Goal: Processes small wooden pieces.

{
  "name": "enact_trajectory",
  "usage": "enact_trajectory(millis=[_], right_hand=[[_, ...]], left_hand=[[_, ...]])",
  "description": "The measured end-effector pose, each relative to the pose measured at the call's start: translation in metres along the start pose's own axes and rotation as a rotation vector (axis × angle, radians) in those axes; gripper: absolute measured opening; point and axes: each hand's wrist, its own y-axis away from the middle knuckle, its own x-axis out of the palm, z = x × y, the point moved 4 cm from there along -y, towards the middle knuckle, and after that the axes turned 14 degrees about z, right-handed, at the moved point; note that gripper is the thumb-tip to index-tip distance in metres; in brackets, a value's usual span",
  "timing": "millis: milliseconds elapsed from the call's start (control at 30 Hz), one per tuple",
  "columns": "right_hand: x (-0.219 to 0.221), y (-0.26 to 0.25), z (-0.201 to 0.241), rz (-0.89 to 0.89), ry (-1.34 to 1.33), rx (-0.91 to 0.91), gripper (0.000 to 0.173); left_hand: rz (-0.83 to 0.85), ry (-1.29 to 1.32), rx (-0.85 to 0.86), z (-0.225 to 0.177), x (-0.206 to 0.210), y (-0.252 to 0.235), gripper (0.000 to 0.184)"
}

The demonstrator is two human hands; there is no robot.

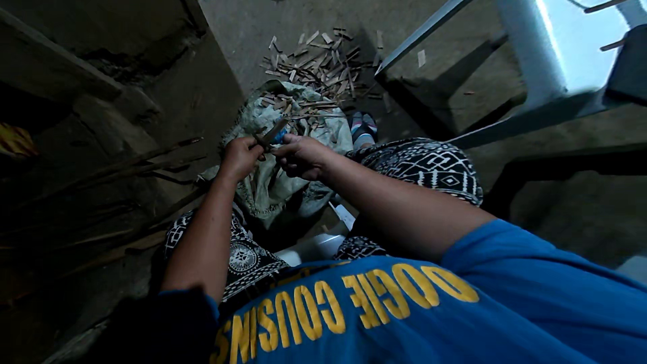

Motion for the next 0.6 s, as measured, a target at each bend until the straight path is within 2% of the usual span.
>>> enact_trajectory(millis=[167,267,433,533,600], right_hand=[[-0.001,-0.001,0.004,-0.155,-0.054,0.001,0.011],[-0.001,-0.002,0.004,-0.234,-0.133,-0.010,0.014],[-0.002,-0.003,-0.001,-0.138,-0.218,0.020,0.003],[0.001,-0.001,-0.004,-0.046,-0.281,0.048,0.008],[0.001,-0.001,-0.004,-0.057,-0.270,0.052,0.009]], left_hand=[[-0.114,-0.350,-0.010,-0.016,0.014,0.004,0.028],[-0.169,-0.493,0.013,-0.023,0.027,0.005,0.028],[-0.163,-0.488,-0.051,-0.021,0.025,0.003,0.027],[-0.206,-0.504,-0.076,-0.019,0.021,0.004,0.026],[-0.225,-0.541,-0.053,-0.018,0.022,0.006,0.026]])
